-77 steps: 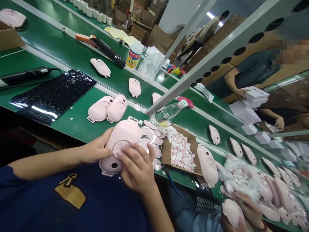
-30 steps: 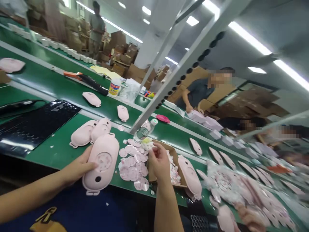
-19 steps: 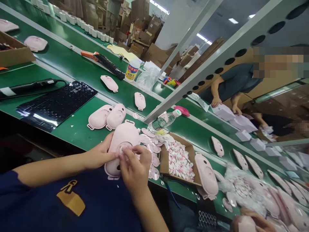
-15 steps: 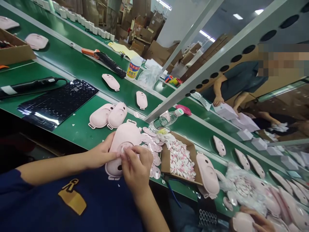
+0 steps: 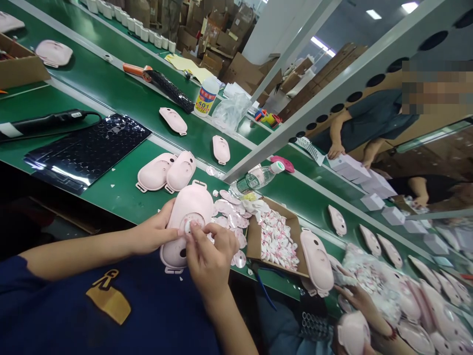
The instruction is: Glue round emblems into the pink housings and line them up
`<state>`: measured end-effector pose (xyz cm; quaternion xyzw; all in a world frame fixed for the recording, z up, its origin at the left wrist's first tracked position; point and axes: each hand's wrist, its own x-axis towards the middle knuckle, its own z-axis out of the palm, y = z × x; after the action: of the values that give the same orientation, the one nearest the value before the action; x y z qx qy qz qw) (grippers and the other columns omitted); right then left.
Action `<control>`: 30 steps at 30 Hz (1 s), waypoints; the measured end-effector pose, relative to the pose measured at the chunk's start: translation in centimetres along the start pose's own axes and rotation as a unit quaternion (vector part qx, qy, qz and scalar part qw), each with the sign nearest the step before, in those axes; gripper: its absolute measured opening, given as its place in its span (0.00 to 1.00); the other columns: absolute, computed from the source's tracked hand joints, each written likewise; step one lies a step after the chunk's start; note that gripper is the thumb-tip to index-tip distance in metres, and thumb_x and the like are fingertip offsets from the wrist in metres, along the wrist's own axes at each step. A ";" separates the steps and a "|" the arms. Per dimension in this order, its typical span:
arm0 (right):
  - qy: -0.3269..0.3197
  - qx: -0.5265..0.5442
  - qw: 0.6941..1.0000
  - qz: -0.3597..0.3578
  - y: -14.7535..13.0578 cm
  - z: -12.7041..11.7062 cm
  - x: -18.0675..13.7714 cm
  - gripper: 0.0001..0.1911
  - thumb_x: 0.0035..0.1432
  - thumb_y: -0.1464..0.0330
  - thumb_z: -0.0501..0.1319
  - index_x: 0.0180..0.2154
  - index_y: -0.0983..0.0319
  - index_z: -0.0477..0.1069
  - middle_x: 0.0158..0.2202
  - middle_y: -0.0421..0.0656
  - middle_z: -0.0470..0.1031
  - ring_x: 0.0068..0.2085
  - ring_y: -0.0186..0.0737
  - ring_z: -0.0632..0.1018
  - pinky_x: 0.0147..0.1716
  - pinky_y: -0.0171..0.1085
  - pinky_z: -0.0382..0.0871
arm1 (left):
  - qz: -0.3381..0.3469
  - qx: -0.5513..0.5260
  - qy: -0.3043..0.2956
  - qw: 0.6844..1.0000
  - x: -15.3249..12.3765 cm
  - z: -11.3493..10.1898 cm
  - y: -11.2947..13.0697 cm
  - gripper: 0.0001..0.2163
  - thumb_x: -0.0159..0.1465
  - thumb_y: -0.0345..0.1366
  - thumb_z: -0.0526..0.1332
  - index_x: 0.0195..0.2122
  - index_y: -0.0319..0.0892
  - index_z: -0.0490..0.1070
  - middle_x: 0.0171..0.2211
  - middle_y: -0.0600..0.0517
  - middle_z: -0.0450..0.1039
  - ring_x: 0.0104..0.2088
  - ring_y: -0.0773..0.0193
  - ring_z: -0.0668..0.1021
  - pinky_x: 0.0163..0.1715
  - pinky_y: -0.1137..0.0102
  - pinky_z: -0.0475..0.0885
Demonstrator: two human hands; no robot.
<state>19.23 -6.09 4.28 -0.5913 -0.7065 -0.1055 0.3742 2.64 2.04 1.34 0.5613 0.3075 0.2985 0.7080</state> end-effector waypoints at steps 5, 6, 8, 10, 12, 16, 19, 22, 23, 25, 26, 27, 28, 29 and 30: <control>-0.012 -0.020 0.999 0.039 0.0 -0.3 0.3 0.10 0.68 0.63 0.60 0.45 0.56 0.79 0.39 0.44 0.70 0.39 0.43 0.68 0.42 0.43 0.56 | 0.010 0.056 0.008 0.998 0.0 0.0 0.2 0.41 0.63 0.49 0.65 0.71 0.38 0.48 0.66 0.37 0.62 0.65 0.38 0.65 0.65 0.48 0.61; -0.021 -0.013 0.999 0.047 0.0 -0.4 0.3 0.10 0.68 0.63 0.60 0.45 0.55 0.79 0.39 0.44 0.70 0.39 0.43 0.68 0.42 0.43 0.56 | 0.012 0.070 0.005 0.997 0.0 0.0 0.3 0.40 0.63 0.48 0.64 0.70 0.38 0.49 0.65 0.37 0.63 0.65 0.38 0.65 0.65 0.49 0.61; -0.037 0.002 0.998 0.055 0.1 -0.6 0.3 0.10 0.68 0.63 0.60 0.45 0.56 0.79 0.39 0.43 0.70 0.39 0.43 0.69 0.42 0.42 0.57 | 0.008 0.089 -0.012 0.996 0.0 0.0 0.6 0.38 0.62 0.45 0.64 0.69 0.38 0.51 0.65 0.38 0.63 0.66 0.39 0.65 0.65 0.50 0.60; -0.045 0.008 0.997 0.054 0.1 -0.8 0.2 0.09 0.67 0.62 0.61 0.44 0.56 0.79 0.39 0.43 0.70 0.39 0.42 0.68 0.42 0.42 0.57 | -0.002 0.079 -0.022 0.997 0.0 0.0 0.6 0.39 0.62 0.44 0.65 0.70 0.39 0.50 0.66 0.38 0.63 0.66 0.39 0.65 0.65 0.50 0.61; -0.038 0.006 0.998 0.052 0.1 -1.0 0.1 0.08 0.67 0.62 0.62 0.43 0.56 0.79 0.39 0.43 0.70 0.39 0.42 0.69 0.42 0.43 0.57 | -0.013 0.057 -0.018 0.998 0.0 0.0 0.6 0.40 0.61 0.43 0.65 0.71 0.39 0.47 0.66 0.38 0.63 0.66 0.40 0.66 0.65 0.49 0.62; -0.027 0.013 0.999 0.043 -0.2 -1.0 0.0 0.07 0.67 0.63 0.61 0.43 0.56 0.78 0.39 0.42 0.70 0.39 0.41 0.69 0.42 0.43 0.57 | -0.016 0.057 -0.008 0.998 -0.2 0.2 0.9 0.38 0.62 0.42 0.65 0.71 0.41 0.49 0.67 0.40 0.62 0.67 0.41 0.65 0.66 0.50 0.61; -0.045 0.001 0.998 0.042 -0.3 -0.9 -0.1 0.06 0.66 0.65 0.62 0.43 0.55 0.78 0.39 0.42 0.70 0.40 0.41 0.69 0.42 0.43 0.57 | -0.016 0.063 -0.005 0.998 -0.2 0.3 1.0 0.37 0.62 0.43 0.66 0.70 0.41 0.53 0.66 0.40 0.65 0.66 0.40 0.66 0.66 0.50 0.60; -0.048 0.027 0.997 0.055 0.1 -0.7 -0.3 0.09 0.64 0.64 0.64 0.47 0.54 0.76 0.43 0.43 0.68 0.43 0.42 0.70 0.45 0.44 0.61 | -0.016 0.041 0.000 0.999 0.0 0.2 0.9 0.39 0.60 0.44 0.68 0.69 0.40 0.53 0.64 0.39 0.66 0.65 0.38 0.67 0.65 0.48 0.61; -0.029 0.054 0.996 0.070 0.4 -0.5 -0.4 0.14 0.62 0.63 0.65 0.50 0.54 0.74 0.46 0.44 0.66 0.46 0.44 0.70 0.48 0.46 0.64 | -0.016 0.029 -0.002 0.999 0.0 0.2 0.9 0.40 0.59 0.44 0.68 0.69 0.40 0.53 0.65 0.39 0.65 0.65 0.37 0.66 0.65 0.47 0.61; 0.012 0.137 0.983 0.122 0.9 0.0 -0.8 0.27 0.61 0.60 0.65 0.60 0.53 0.66 0.57 0.48 0.61 0.56 0.49 0.68 0.54 0.51 0.66 | -0.017 0.007 -0.007 1.000 -0.1 0.2 1.0 0.41 0.59 0.46 0.68 0.69 0.40 0.52 0.66 0.38 0.63 0.66 0.36 0.65 0.65 0.47 0.60; 0.014 0.200 0.967 0.157 1.2 0.3 -1.0 0.33 0.61 0.60 0.64 0.65 0.53 0.59 0.62 0.50 0.57 0.60 0.51 0.66 0.57 0.54 0.66 | -0.015 0.000 -0.009 1.000 -0.2 0.2 1.2 0.41 0.59 0.46 0.69 0.69 0.41 0.51 0.67 0.38 0.62 0.67 0.36 0.64 0.66 0.47 0.60; -0.002 0.276 0.942 0.191 1.4 0.6 -1.3 0.38 0.61 0.59 0.62 0.69 0.52 0.51 0.66 0.51 0.54 0.64 0.52 0.65 0.60 0.56 0.65 | -0.011 -0.004 -0.011 1.000 -0.3 0.2 1.3 0.42 0.59 0.47 0.69 0.69 0.41 0.51 0.67 0.38 0.61 0.67 0.36 0.63 0.66 0.47 0.59; -0.030 0.359 0.906 0.221 1.4 0.9 -1.5 0.42 0.63 0.58 0.61 0.71 0.51 0.43 0.69 0.51 0.51 0.66 0.52 0.64 0.62 0.57 0.64 | -0.006 -0.007 -0.016 1.000 -0.4 0.3 1.5 0.42 0.59 0.48 0.69 0.69 0.41 0.50 0.67 0.38 0.60 0.68 0.36 0.62 0.66 0.48 0.59; -0.060 0.437 0.863 0.248 1.4 1.2 -1.7 0.44 0.63 0.58 0.60 0.72 0.50 0.37 0.72 0.51 0.49 0.68 0.52 0.63 0.64 0.57 0.63 | -0.001 -0.010 -0.020 1.000 -0.5 0.4 1.7 0.42 0.59 0.48 0.69 0.69 0.41 0.50 0.68 0.38 0.60 0.68 0.36 0.62 0.66 0.48 0.60; -0.079 0.498 0.821 0.268 1.3 1.5 -1.8 0.46 0.64 0.58 0.59 0.72 0.51 0.33 0.73 0.50 0.48 0.69 0.51 0.62 0.65 0.57 0.62 | 0.003 -0.014 -0.024 1.000 -0.6 0.4 1.8 0.43 0.59 0.49 0.69 0.70 0.41 0.49 0.68 0.38 0.60 0.67 0.36 0.63 0.66 0.49 0.61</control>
<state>19.86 -6.22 1.68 -0.4968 -0.5040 0.4120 0.5739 2.44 1.63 3.22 0.5595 0.2845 0.2916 0.7218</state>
